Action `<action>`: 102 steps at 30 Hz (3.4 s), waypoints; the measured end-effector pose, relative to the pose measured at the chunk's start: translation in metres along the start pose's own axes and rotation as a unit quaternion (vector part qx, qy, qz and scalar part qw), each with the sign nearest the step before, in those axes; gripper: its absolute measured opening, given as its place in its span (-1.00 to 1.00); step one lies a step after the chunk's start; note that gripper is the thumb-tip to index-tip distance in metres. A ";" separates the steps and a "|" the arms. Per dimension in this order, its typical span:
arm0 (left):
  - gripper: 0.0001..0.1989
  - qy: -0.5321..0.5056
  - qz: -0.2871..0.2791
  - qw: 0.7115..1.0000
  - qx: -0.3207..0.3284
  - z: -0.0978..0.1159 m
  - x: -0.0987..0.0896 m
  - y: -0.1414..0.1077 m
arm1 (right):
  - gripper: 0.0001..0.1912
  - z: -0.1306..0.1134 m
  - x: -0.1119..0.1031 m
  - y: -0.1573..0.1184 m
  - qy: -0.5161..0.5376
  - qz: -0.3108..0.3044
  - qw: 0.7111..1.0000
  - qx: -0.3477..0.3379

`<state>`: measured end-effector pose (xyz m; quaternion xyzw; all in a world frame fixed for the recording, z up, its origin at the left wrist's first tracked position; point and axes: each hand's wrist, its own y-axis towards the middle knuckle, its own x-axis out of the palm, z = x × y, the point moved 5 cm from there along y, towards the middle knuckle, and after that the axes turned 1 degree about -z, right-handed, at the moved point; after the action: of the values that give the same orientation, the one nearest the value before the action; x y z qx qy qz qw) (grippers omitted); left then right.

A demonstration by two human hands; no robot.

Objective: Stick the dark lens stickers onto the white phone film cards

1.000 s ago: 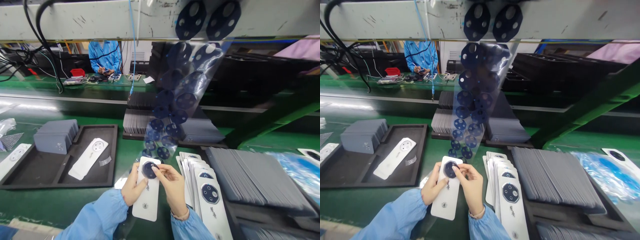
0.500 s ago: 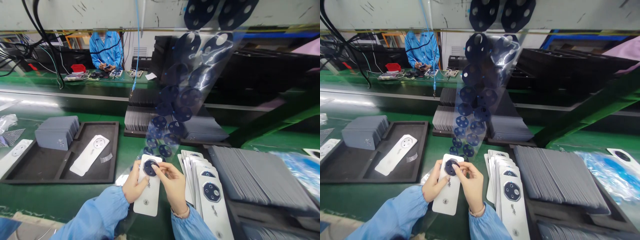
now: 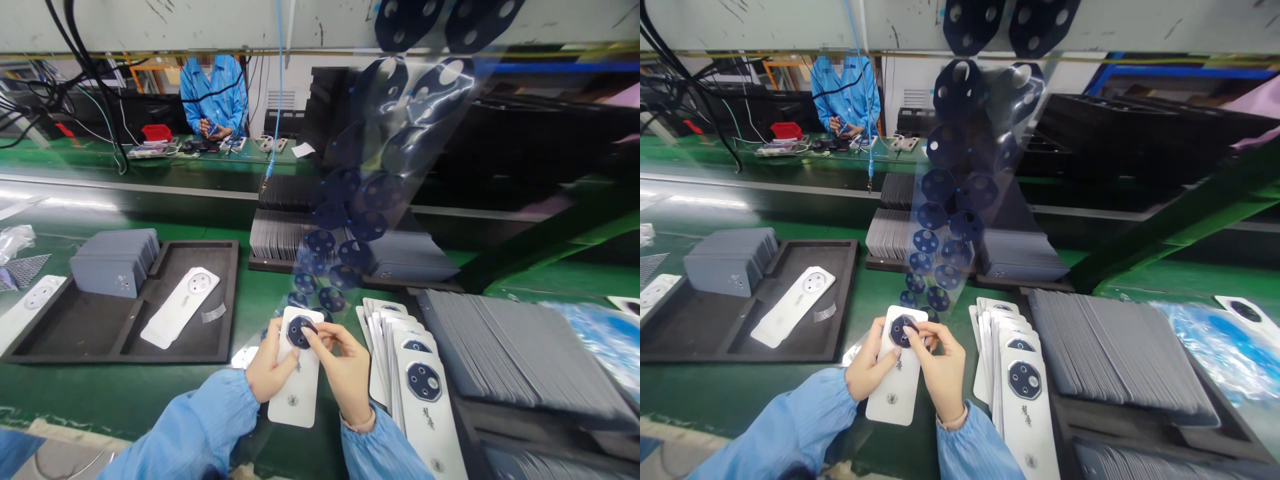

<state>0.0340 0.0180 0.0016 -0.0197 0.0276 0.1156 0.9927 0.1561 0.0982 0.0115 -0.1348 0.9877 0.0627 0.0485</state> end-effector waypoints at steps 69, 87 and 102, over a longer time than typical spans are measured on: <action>-0.71 0.114 0.373 0.900 0.196 0.030 -0.105 -0.005 | -0.39 0.024 -0.092 -0.047 -0.463 0.091 0.864 -0.177; -0.23 0.528 0.375 0.729 -0.224 0.006 -0.194 -0.012 | -0.65 -0.025 -0.002 -0.020 -0.380 -0.093 0.844 -0.368; -0.57 -0.125 0.172 0.977 0.007 0.001 -0.138 0.005 | -0.34 0.018 0.022 0.001 0.185 -0.223 0.952 0.103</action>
<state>-0.1012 -0.0081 0.0103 0.0067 -0.0933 0.2859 0.9537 0.1363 0.0963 -0.0083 -0.3550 0.9253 -0.0774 -0.1089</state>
